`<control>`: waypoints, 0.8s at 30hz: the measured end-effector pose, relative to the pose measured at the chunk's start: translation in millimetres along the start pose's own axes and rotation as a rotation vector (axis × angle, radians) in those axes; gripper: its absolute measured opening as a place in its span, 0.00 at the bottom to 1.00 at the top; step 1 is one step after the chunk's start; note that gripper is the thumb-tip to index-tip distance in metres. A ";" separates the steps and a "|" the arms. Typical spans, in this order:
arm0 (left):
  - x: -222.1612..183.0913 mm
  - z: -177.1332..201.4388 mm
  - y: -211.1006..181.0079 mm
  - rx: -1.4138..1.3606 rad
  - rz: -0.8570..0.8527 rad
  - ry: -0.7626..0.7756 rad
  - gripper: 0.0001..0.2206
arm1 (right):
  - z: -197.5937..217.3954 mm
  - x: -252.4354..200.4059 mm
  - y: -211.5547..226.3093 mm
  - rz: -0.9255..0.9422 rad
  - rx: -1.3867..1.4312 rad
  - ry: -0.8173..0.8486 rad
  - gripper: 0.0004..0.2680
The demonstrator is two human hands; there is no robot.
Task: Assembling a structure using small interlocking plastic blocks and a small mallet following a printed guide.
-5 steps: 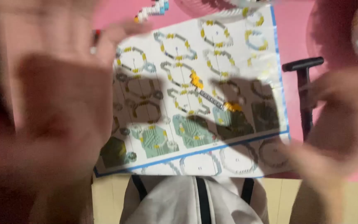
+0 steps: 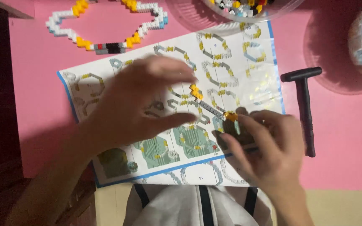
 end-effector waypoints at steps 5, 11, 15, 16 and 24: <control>-2.2 -56.5 20.3 0.319 -0.276 0.154 0.26 | -10.1 6.8 2.0 -0.027 -0.057 0.061 0.15; 2.8 -56.2 8.8 0.290 -0.359 0.087 0.15 | -7.2 6.8 3.6 0.045 0.059 0.030 0.09; -10.9 -55.0 9.3 0.308 -0.363 0.075 0.21 | -8.0 7.7 12.2 0.111 0.075 0.038 0.06; -13.3 -55.6 9.9 0.284 -0.349 0.066 0.23 | -6.6 7.6 15.6 0.132 0.084 0.052 0.06; -24.0 -63.6 18.7 0.270 -0.365 0.072 0.11 | -6.5 3.7 3.1 0.021 0.193 0.063 0.06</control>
Point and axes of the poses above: each hand's wrist, its own x-axis towards the middle knuckle, its own z-axis out of the back of the hand, y = z × x, the point moved 9 cm from there along x, towards the middle knuckle, and after that the axes turned 3 degrees about y, right-handed, at the moved point
